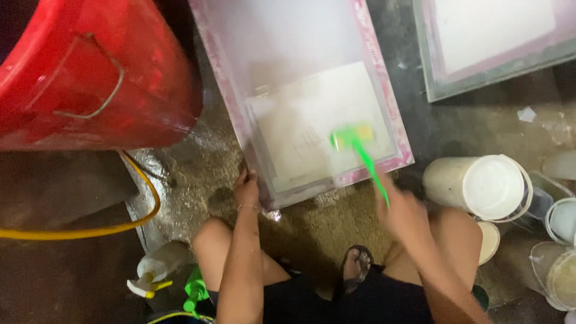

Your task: Scrubbing screen printing frames with a brush and cleaning solution to remove ink or emulsion.

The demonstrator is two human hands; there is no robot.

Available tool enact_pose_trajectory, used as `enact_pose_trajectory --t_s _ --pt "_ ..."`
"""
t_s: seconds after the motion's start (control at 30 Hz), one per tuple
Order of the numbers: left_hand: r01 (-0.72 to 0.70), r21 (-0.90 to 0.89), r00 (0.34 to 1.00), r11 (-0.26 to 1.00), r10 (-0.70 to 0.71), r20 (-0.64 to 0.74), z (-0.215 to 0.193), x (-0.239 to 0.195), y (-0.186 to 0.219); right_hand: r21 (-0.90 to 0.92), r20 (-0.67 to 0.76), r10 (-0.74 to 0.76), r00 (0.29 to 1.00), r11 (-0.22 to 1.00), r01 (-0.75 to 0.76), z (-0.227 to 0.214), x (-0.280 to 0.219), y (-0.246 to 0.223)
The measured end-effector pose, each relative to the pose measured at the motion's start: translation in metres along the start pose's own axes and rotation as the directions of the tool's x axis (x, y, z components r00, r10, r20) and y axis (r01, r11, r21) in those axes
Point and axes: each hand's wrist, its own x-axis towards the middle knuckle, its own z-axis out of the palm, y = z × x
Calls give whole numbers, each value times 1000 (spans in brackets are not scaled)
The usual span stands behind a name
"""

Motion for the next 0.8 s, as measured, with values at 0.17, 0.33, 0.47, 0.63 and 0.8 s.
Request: enact_pose_trajectory --t_s 0.17,0.33,0.47,0.63,0.8 --pt "-82 -146 996 986 76 -45 11 30 -25 271 -214 -97 972 950 155 -56 131 -37" --pt "-127 -108 991 986 122 -53 10 32 -22 152 50 34 998 988 -42 -66 3 -3" --pt "-118 -180 992 977 110 -55 14 44 -31 205 160 145 976 963 -177 -22 -35 48" --pt "-120 27 989 992 122 -79 6 54 -47 192 34 44 998 980 -50 -62 69 3" --pt "-176 239 979 955 195 -62 2 59 -55 311 -158 10 987 950 40 -95 147 -32"
